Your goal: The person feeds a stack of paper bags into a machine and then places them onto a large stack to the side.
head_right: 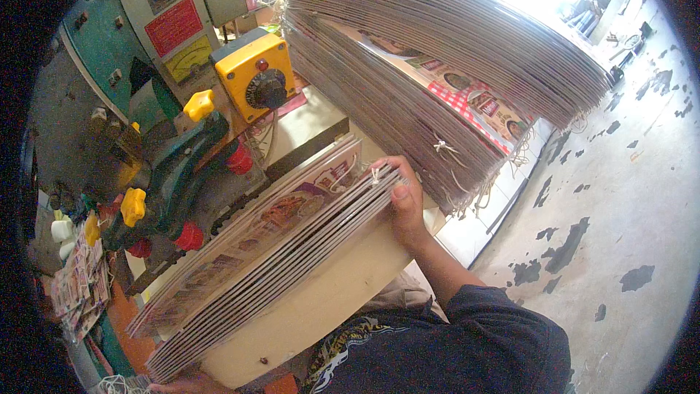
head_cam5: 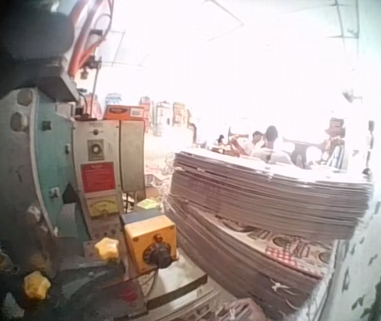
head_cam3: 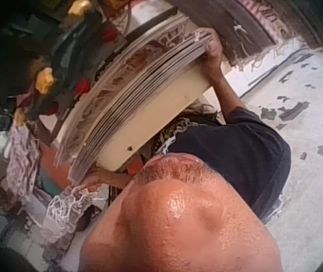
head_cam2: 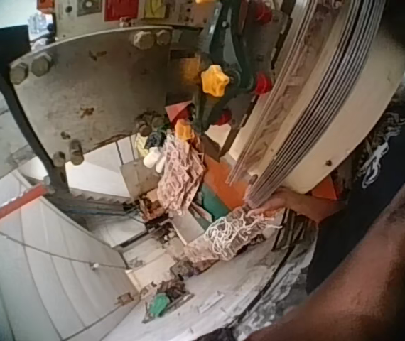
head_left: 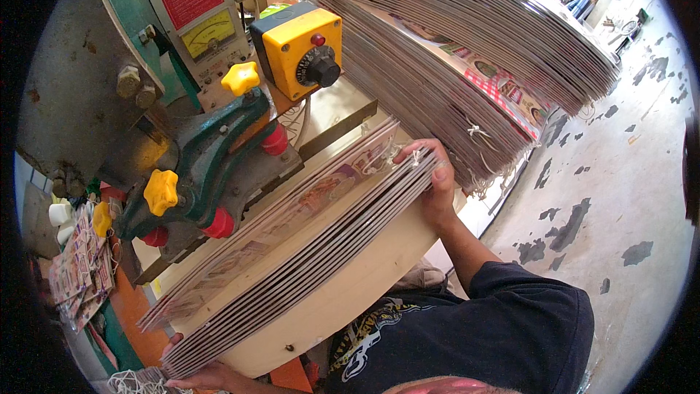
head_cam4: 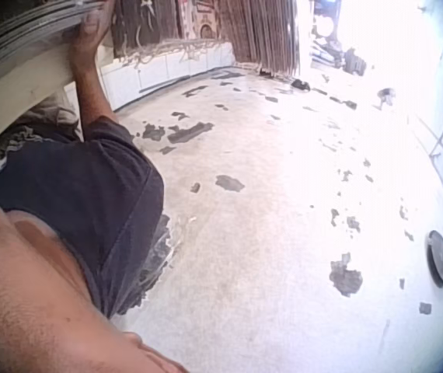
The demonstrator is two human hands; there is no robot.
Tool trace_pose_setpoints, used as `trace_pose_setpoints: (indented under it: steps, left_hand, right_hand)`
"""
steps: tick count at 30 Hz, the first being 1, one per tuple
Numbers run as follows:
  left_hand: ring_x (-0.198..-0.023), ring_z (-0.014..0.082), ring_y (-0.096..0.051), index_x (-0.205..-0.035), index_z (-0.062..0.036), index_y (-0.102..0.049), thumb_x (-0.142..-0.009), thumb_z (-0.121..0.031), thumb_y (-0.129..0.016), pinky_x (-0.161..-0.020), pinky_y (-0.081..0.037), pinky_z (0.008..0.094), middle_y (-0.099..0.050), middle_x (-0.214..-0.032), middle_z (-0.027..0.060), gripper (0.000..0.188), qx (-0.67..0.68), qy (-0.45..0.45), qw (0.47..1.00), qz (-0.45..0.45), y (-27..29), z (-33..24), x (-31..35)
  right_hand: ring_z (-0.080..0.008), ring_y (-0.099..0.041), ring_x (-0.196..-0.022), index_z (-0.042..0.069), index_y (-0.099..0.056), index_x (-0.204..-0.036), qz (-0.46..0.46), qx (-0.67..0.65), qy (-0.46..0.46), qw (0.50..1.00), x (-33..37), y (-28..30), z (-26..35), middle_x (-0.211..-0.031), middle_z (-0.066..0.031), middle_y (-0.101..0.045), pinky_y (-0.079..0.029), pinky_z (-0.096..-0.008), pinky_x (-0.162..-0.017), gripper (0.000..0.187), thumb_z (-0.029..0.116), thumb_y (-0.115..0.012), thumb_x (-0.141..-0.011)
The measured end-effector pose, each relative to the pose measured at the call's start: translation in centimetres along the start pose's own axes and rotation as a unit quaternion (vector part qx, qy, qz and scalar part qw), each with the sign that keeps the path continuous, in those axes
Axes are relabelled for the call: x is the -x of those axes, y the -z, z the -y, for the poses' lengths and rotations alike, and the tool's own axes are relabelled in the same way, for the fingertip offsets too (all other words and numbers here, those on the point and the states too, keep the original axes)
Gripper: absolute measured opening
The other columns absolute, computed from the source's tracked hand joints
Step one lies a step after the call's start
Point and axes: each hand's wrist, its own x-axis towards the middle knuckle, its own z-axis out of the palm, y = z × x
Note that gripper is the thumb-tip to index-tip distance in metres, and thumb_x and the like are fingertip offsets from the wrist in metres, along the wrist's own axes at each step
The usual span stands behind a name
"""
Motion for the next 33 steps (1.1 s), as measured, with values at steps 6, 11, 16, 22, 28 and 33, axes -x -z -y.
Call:
trace_pose_setpoints:
  steps: [6, 11, 16, 22, 28, 33]
  left_hand:
    - [-0.102, 0.0437, -0.064, -0.129, 0.0124, -0.051, -0.085, -0.084, -0.036, -0.089, -0.053, 0.0513, -0.059, -0.129, 0.0283, 0.107, -0.014, -0.006, 1.000, 0.000, -0.9, -0.7, 0.6]
    - [-0.092, 0.0437, -0.067, -0.120, 0.0130, -0.058, -0.085, -0.084, -0.036, -0.082, -0.056, 0.0515, -0.066, -0.116, 0.0284, 0.106, 0.000, -0.006, 0.999, 0.034, 1.0, 0.4, -0.7]
    - [-0.088, 0.0436, -0.068, -0.114, 0.0134, -0.061, -0.083, -0.086, -0.035, -0.078, -0.057, 0.0528, -0.067, -0.112, 0.0285, 0.108, 0.009, 0.004, 1.000, 0.020, 1.0, 0.4, -0.7]
    - [-0.087, 0.0435, -0.068, -0.112, 0.0136, -0.062, -0.083, -0.087, -0.035, -0.076, -0.058, 0.0527, -0.067, -0.110, 0.0297, 0.108, 0.011, 0.004, 1.000, -0.005, 0.5, 0.4, -0.4]
    - [-0.079, 0.0428, -0.068, -0.104, 0.0141, -0.066, -0.082, -0.087, -0.037, -0.068, -0.059, 0.0504, -0.069, -0.103, 0.0300, 0.107, 0.061, 0.028, 0.998, 0.000, 1.9, 1.2, -1.4]
    - [-0.089, 0.0431, -0.065, -0.112, 0.0139, -0.061, -0.082, -0.086, -0.040, -0.077, -0.056, 0.0509, -0.064, -0.113, 0.0297, 0.106, 0.044, 0.008, 0.999, 0.001, 0.7, 0.6, -0.5]
  right_hand:
    - [-0.0175, -0.058, -0.097, 0.003, -0.051, -0.114, -0.003, 0.005, 0.000, 1.000, -0.1, -0.1, 0.1, -0.103, -0.0111, -0.061, -0.046, -0.0324, -0.087, 0.083, 0.079, -0.055, -0.080]
    - [-0.0173, -0.058, -0.096, 0.003, -0.052, -0.114, -0.005, 0.010, 0.004, 1.000, -0.1, 0.1, 0.0, -0.102, -0.0112, -0.061, -0.046, -0.0323, -0.086, 0.084, 0.079, -0.054, -0.080]
    - [-0.0171, -0.058, -0.097, 0.002, -0.051, -0.114, -0.004, 0.002, 0.001, 1.000, 0.0, -0.3, 0.4, -0.103, -0.0110, -0.061, -0.046, -0.0321, -0.087, 0.083, 0.079, -0.054, -0.081]
    - [-0.0168, -0.058, -0.097, 0.003, -0.051, -0.114, 0.000, 0.000, 0.007, 1.000, 0.0, -0.2, 0.2, -0.103, -0.0108, -0.061, -0.046, -0.0319, -0.087, 0.081, 0.077, -0.053, -0.082]
    - [-0.0174, -0.059, -0.097, 0.003, -0.051, -0.115, 0.006, 0.020, 0.018, 1.000, -0.1, 0.5, -0.4, -0.103, -0.0113, -0.061, -0.046, -0.0322, -0.086, 0.081, 0.077, -0.053, -0.083]
    - [-0.0176, -0.059, -0.097, 0.003, -0.051, -0.115, 0.007, 0.018, 0.019, 1.000, -0.1, 0.6, -0.6, -0.103, -0.0112, -0.061, -0.047, -0.0324, -0.087, 0.081, 0.077, -0.053, -0.082]
